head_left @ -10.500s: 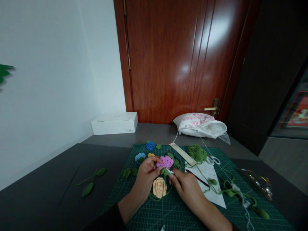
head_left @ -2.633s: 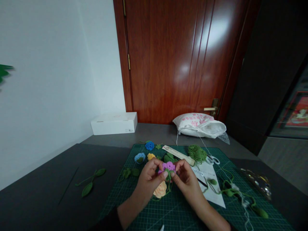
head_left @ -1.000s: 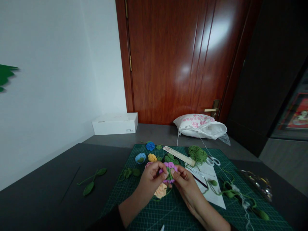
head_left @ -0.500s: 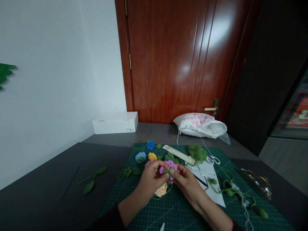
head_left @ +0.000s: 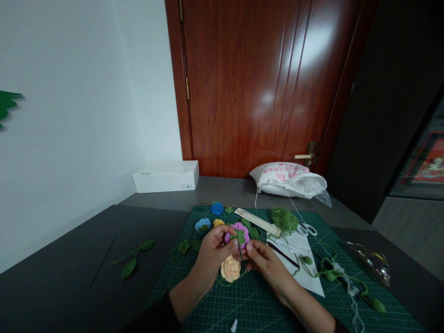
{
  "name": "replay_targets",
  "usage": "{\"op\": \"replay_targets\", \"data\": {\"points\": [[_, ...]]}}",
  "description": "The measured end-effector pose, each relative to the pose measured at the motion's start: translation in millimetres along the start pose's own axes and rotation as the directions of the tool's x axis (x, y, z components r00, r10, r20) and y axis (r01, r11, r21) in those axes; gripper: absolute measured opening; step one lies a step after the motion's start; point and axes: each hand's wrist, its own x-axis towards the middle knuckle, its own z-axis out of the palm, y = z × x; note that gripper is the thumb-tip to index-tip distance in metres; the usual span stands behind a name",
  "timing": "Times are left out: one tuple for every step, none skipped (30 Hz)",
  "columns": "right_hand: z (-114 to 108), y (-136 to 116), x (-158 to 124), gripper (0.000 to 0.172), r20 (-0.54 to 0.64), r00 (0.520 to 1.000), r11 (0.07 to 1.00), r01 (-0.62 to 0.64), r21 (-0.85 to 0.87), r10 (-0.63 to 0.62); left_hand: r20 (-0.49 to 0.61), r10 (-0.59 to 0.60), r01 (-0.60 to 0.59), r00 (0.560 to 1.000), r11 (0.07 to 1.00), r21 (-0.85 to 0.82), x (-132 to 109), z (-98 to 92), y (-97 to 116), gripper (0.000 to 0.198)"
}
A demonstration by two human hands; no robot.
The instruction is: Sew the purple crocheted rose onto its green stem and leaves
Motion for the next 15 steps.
{"op": "replay_targets", "data": {"points": [[-1, 2, 0, 0.042, 0.019, 1.000, 1.000, 0.008, -0.024, -0.007, -0.011, 0.011, -0.011, 1.000, 1.000, 0.002, 1, -1.3, 0, 0.023], [-1, 3, 0, 0.041, 0.036, 0.999, 0.999, 0.018, -0.047, -0.016, -0.020, 0.022, -0.022, 1.000, 1.000, 0.002, 2, -2.3, -1, 0.022], [-2, 5, 0, 0.041, 0.048, 0.998, 0.997, 0.030, -0.067, -0.027, -0.028, 0.030, -0.030, 0.999, 1.000, 0.002, 3, -3.1, -1, 0.021], [-2, 7, 1, 0.041, 0.057, 0.998, 0.995, 0.043, -0.085, -0.038, -0.033, 0.036, -0.036, 0.999, 0.999, 0.002, 3, -3.5, -1, 0.020], [-3, 9, 1, 0.041, 0.065, 0.997, 0.993, 0.054, -0.102, -0.048, -0.035, 0.041, -0.040, 0.999, 0.999, 0.002, 3, -3.6, -2, 0.019], [-3, 11, 1, 0.041, 0.069, 0.996, 0.991, 0.065, -0.119, -0.058, -0.035, 0.044, -0.044, 0.998, 0.999, 0.002, 3, -3.5, -2, 0.018], [-4, 12, 2, 0.041, 0.070, 0.995, 0.988, 0.076, -0.136, -0.067, -0.032, 0.047, -0.047, 0.998, 0.999, 0.003, 3, -3.1, -2, 0.017], [-4, 13, 2, 0.041, 0.068, 0.995, 0.984, 0.087, -0.154, -0.077, -0.027, 0.050, -0.050, 0.998, 0.999, 0.003, 2, -2.7, -1, 0.017], [-4, 13, 2, 0.041, 0.064, 0.994, 0.980, 0.097, -0.171, -0.087, -0.019, 0.054, -0.054, 0.998, 0.999, 0.005, 2, -2.4, -1, 0.016], [-4, 13, 2, 0.040, 0.059, 0.993, 0.976, 0.108, -0.187, -0.098, -0.010, 0.060, -0.060, 0.998, 0.998, 0.008, 1, -2.2, 0, 0.016], [-3, 12, 2, 0.040, 0.050, 0.992, 0.972, 0.120, -0.200, -0.112, -0.002, 0.067, -0.067, 0.998, 0.998, 0.013, 1, -2.3, 1, 0.016], [-3, 10, 1, 0.039, 0.041, 0.991, 0.968, 0.132, -0.212, -0.126, 0.005, 0.077, -0.077, 0.997, 0.997, 0.022, 1, -2.7, 3, 0.016], [-2, 8, 1, 0.038, 0.029, 0.989, 0.964, 0.146, -0.222, -0.143, 0.009, 0.089, -0.089, 0.996, 0.995, 0.033, 1, -3.5, 4, 0.017], [-1, 5, 0, 0.036, 0.015, 0.987, 0.960, 0.161, -0.230, -0.162, 0.011, 0.101, -0.101, 0.995, 0.994, 0.046, 1, -4.4, 6, 0.017], [0, 2, -1, 0.034, -0.004, 0.983, 0.955, 0.177, -0.236, -0.183, 0.015, 0.111, -0.112, 0.994, 0.992, 0.060, 2, -5.5, 7, 0.017]]}}
